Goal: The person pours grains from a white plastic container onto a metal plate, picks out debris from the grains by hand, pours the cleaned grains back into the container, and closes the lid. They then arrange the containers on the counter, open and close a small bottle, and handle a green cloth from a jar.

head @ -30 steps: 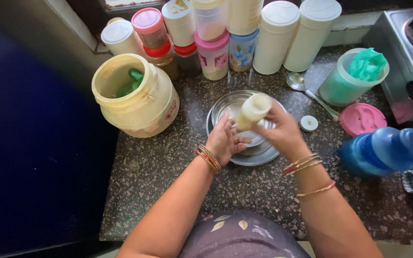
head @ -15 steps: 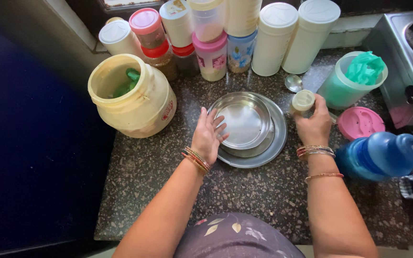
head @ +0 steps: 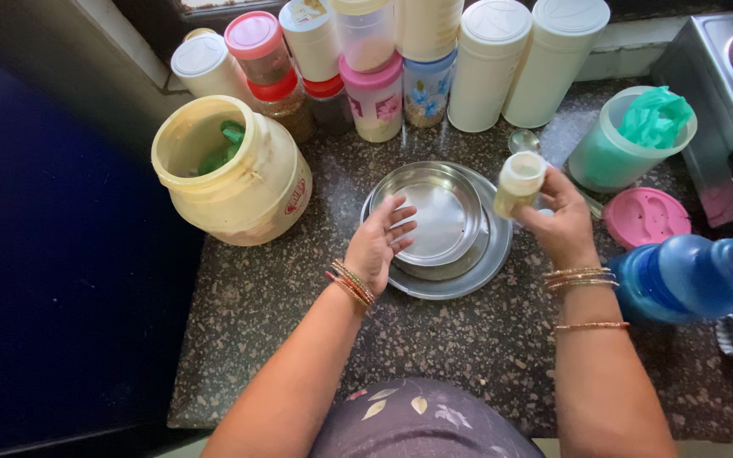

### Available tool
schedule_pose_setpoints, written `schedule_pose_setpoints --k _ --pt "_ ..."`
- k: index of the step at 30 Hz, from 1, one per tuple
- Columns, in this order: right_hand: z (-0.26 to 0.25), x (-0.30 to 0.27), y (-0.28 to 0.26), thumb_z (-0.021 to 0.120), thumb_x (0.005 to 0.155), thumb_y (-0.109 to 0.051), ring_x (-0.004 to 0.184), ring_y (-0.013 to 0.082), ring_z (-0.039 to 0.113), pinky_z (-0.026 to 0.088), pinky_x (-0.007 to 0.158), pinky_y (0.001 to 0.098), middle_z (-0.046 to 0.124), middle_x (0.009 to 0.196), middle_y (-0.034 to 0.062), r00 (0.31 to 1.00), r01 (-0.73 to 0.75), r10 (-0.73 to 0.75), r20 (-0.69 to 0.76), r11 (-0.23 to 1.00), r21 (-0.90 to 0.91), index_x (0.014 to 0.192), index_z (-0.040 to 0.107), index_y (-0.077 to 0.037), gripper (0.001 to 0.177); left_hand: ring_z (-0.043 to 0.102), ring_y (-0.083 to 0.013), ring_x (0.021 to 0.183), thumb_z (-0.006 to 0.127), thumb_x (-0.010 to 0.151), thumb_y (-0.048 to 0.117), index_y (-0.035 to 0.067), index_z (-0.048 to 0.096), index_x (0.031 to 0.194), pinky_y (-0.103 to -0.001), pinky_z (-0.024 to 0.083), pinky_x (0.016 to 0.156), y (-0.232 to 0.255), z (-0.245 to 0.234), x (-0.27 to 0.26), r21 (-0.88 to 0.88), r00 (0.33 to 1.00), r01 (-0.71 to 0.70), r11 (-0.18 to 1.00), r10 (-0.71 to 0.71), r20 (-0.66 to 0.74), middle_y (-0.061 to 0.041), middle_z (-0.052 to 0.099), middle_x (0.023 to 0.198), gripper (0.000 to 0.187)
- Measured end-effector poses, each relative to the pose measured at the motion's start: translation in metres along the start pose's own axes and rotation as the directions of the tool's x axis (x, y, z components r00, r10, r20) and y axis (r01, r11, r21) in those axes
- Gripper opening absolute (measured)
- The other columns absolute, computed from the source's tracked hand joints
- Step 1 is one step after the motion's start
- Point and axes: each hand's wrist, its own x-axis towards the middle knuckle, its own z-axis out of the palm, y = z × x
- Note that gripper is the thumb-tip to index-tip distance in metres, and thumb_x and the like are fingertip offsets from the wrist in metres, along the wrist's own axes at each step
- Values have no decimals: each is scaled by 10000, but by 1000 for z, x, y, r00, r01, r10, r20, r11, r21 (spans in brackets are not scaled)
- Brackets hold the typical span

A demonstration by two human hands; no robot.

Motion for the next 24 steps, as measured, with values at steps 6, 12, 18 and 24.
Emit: schedule_pose_setpoints --k 6,12,18,24 --pt "24 -15 -34 784 756 -115 1149 174 625 528 982 372 641 1231 48 926 -217 147 349 961 170 1378 556 -77 663 678 -161 1018 687 933 314 45 655 1318 -305 549 859 5 10 -1 137 984 -151 979 135 119 -75 718 1165 470" --pt "47 -25 -74 762 683 -107 1113 183 604 529 923 365 602 1170 43 857 -112 182 482 979 -171 1312 650 -83 639 694 -105 875 780 866 182 28 723 1135 -269 584 764 4 10 -5 428 925 -368 825 278 258 -38 747 1019 314" --pt "58 -29 -96 756 654 -110 1059 197 643 527 930 328 635 1110 60 842 45 110 528 961 -273 1269 677 -90 621 697 -103 743 782 790 145 30 724 899 -280 586 698 13 9 -11 653 927 -373 659 299 227 -40 744 814 169" --pt "64 -30 -108 754 648 -104 1060 215 656 536 927 340 634 1114 69 832 71 129 540 940 -334 1254 685 -102 610 710 -194 686 767 758 147 27 698 817 -325 565 680 25 13 -20 814 890 -397 424 395 229 -118 724 763 150"
